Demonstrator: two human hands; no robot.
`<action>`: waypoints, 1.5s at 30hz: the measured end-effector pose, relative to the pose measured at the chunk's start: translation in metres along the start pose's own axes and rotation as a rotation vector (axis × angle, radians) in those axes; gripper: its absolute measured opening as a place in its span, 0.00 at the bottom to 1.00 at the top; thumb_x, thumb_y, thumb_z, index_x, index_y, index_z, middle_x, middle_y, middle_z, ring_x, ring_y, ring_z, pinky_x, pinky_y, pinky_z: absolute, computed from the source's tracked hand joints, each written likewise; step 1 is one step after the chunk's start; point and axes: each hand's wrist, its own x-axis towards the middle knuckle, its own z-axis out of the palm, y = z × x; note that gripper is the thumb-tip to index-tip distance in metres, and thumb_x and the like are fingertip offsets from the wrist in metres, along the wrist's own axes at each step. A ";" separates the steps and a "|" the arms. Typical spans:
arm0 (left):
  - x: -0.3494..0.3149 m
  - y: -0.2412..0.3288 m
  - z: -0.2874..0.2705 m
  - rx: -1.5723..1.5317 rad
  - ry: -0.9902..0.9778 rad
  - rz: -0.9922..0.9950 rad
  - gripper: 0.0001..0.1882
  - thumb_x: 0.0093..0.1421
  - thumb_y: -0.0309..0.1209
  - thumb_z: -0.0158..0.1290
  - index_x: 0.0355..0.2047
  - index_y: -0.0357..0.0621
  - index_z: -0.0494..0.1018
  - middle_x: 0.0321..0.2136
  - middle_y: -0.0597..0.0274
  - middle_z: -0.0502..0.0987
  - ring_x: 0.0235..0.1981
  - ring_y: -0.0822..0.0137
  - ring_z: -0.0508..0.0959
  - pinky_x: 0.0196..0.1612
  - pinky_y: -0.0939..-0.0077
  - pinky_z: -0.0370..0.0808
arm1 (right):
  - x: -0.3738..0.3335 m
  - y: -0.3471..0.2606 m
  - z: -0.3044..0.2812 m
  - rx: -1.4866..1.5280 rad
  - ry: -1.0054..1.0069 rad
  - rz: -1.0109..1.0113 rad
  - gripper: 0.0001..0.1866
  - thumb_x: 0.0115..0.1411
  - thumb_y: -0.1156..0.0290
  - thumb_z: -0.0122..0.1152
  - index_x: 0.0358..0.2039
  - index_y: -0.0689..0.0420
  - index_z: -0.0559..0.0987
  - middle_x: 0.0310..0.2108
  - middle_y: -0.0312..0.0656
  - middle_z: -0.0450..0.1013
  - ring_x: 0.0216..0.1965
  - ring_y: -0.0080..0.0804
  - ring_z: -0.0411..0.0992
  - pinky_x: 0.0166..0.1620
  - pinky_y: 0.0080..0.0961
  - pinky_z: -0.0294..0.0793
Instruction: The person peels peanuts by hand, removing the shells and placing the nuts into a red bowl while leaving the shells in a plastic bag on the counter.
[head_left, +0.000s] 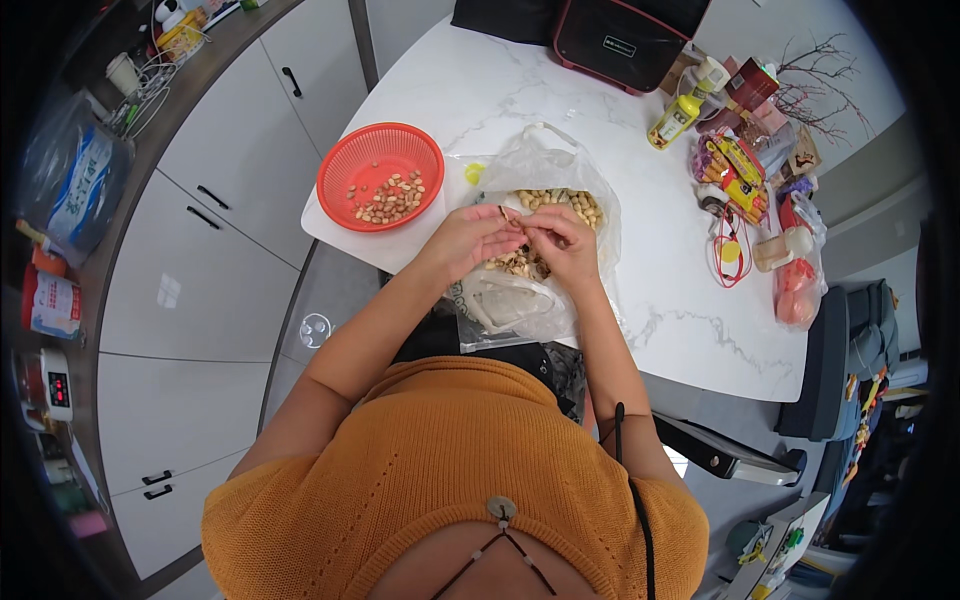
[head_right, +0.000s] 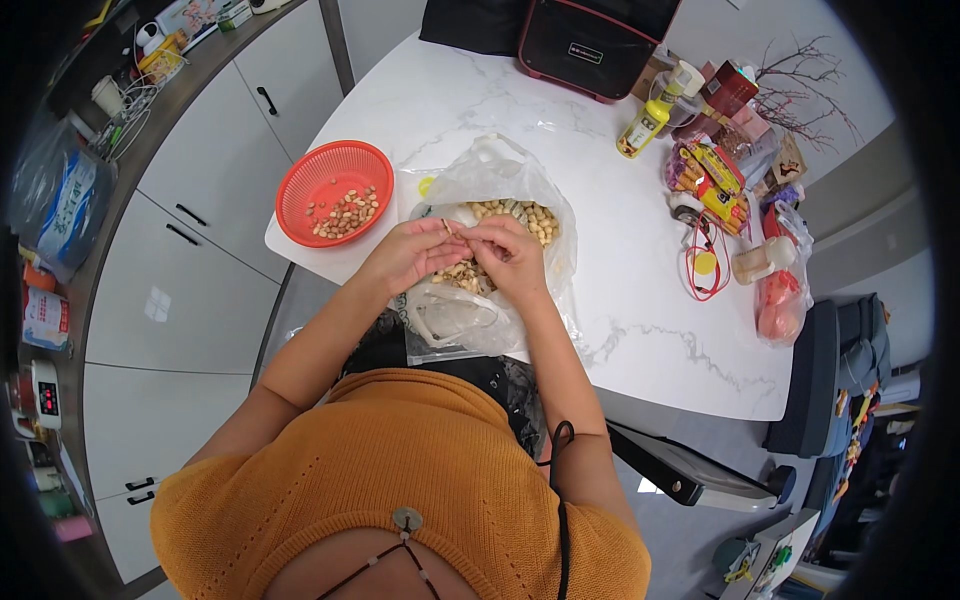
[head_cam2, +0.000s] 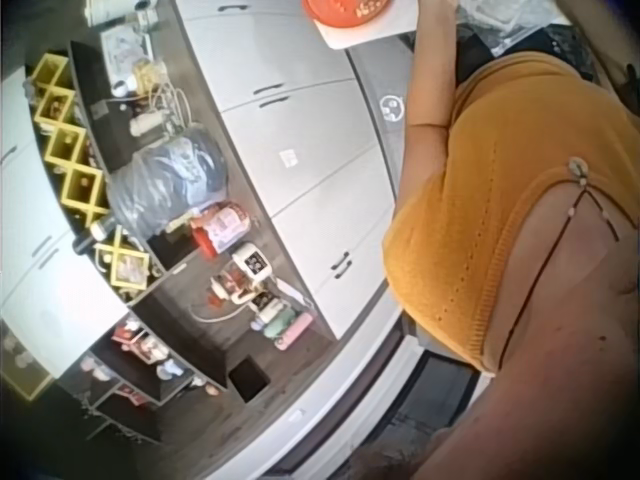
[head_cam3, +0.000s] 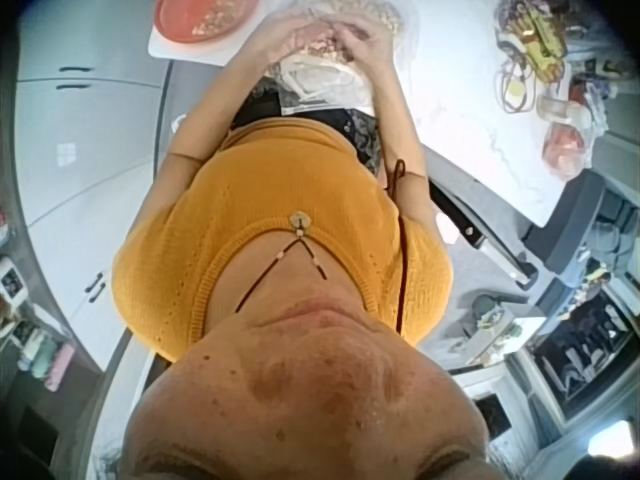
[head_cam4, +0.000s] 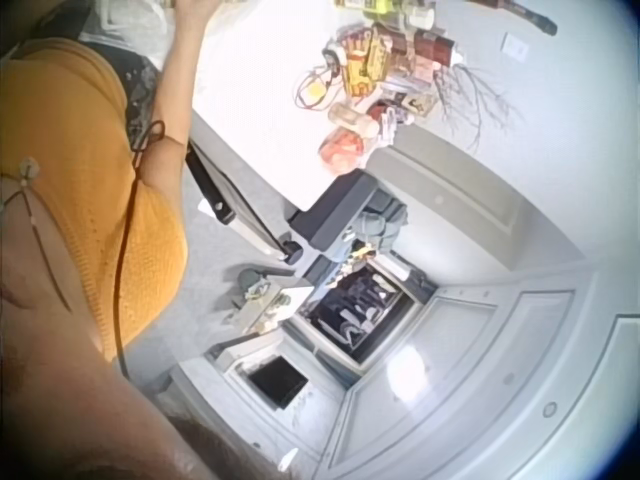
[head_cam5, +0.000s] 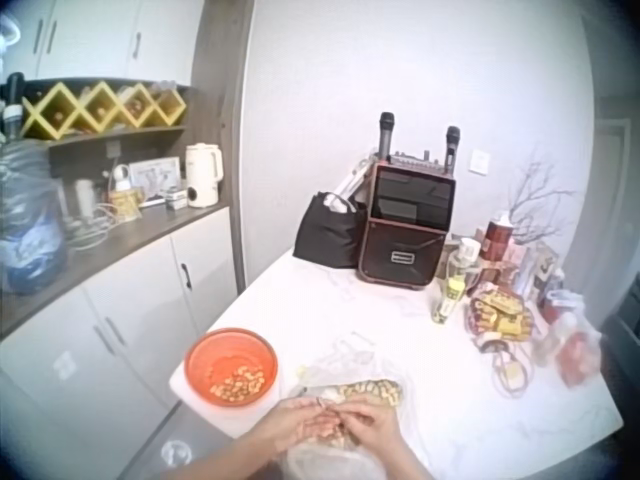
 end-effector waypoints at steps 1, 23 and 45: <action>0.001 -0.001 -0.002 -0.009 -0.004 -0.002 0.10 0.60 0.26 0.43 0.39 0.33 0.67 0.37 0.50 0.73 0.38 0.61 0.76 0.43 0.75 0.74 | 0.000 0.000 0.000 -0.003 0.003 -0.009 0.11 0.47 0.82 0.58 0.32 0.56 0.80 0.29 0.35 0.69 0.26 0.17 0.65 0.26 0.10 0.62; -0.029 0.047 -0.005 1.186 0.505 0.691 0.13 0.53 0.23 0.47 0.40 0.39 0.72 0.24 0.61 0.75 0.23 0.73 0.75 0.29 0.79 0.72 | 0.003 0.022 -0.022 -0.467 0.175 0.122 0.06 0.51 0.74 0.57 0.32 0.53 0.77 0.28 0.34 0.68 0.25 0.21 0.66 0.28 0.17 0.66; -0.015 0.015 0.005 1.293 0.273 0.950 0.09 0.51 0.22 0.51 0.34 0.37 0.73 0.29 0.56 0.75 0.27 0.65 0.75 0.30 0.78 0.71 | 0.001 0.013 -0.008 -0.755 -0.032 0.092 0.09 0.45 0.73 0.61 0.30 0.52 0.75 0.25 0.37 0.69 0.26 0.36 0.69 0.30 0.28 0.69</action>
